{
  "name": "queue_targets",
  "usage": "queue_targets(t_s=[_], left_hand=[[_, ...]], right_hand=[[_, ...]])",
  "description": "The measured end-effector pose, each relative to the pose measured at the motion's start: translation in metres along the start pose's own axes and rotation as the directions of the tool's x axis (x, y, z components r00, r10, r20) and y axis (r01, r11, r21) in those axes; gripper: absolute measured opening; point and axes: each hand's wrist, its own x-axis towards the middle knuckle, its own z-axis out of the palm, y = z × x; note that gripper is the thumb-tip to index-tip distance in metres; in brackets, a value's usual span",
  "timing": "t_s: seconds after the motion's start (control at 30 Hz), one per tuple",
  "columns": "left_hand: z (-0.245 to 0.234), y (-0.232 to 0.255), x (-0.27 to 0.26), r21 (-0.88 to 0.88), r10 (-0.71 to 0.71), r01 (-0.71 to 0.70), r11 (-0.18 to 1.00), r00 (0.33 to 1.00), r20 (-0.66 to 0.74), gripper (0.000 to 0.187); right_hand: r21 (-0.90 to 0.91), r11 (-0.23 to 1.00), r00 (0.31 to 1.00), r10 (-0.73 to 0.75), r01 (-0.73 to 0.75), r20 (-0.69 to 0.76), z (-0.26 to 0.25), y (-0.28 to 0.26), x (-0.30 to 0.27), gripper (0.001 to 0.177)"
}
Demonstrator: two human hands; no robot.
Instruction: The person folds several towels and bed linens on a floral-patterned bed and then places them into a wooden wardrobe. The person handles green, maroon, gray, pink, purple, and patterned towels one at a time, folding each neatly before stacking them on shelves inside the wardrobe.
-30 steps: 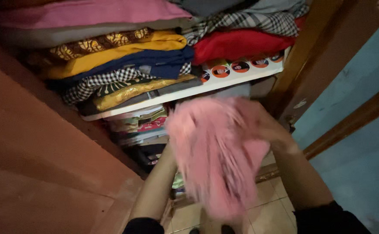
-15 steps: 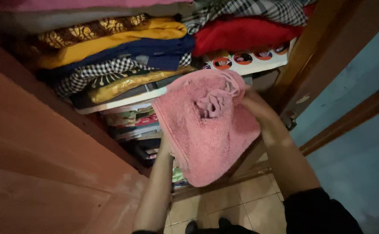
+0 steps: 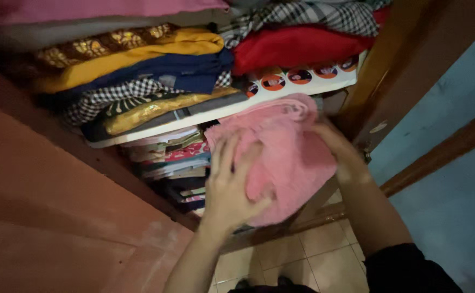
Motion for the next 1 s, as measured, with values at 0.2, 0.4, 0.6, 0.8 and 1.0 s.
queue_targets(t_s=[0.2, 0.4, 0.6, 0.8, 1.0], left_hand=[[0.03, -0.079, 0.007, -0.153, -0.299, 0.329, 0.932, 0.935, 0.189, 0.066], [0.058, -0.197, 0.006, 0.077, -0.282, 0.271, 0.959, 0.927, 0.247, 0.034], [0.06, -0.176, 0.019, -0.042, -0.35, 0.348, 0.937, 0.933, -0.08, 0.035], [0.035, -0.037, -0.034, -0.2, -0.056, -0.008, 0.98, 0.949, -0.31, 0.088], [0.023, -0.041, -0.009, -0.06, -0.033, 0.019, 0.998, 0.971, -0.238, 0.08]], right_hand=[[0.065, 0.993, 0.994, 0.1, -0.097, -0.036, 0.005, 0.02, 0.027, 0.049], [0.183, 0.955, 0.953, 0.262, -0.234, -0.15, 0.005, 0.044, 0.074, 0.049], [0.212, 0.942, 0.933, 0.302, -0.26, -0.198, -0.004, 0.061, 0.088, 0.05], [0.232, 0.948, 0.928, 0.276, -0.22, -0.251, -0.011, 0.061, 0.092, 0.051], [0.233, 0.962, 0.92, 0.217, -0.144, -0.326, -0.006, 0.047, 0.088, 0.053]])
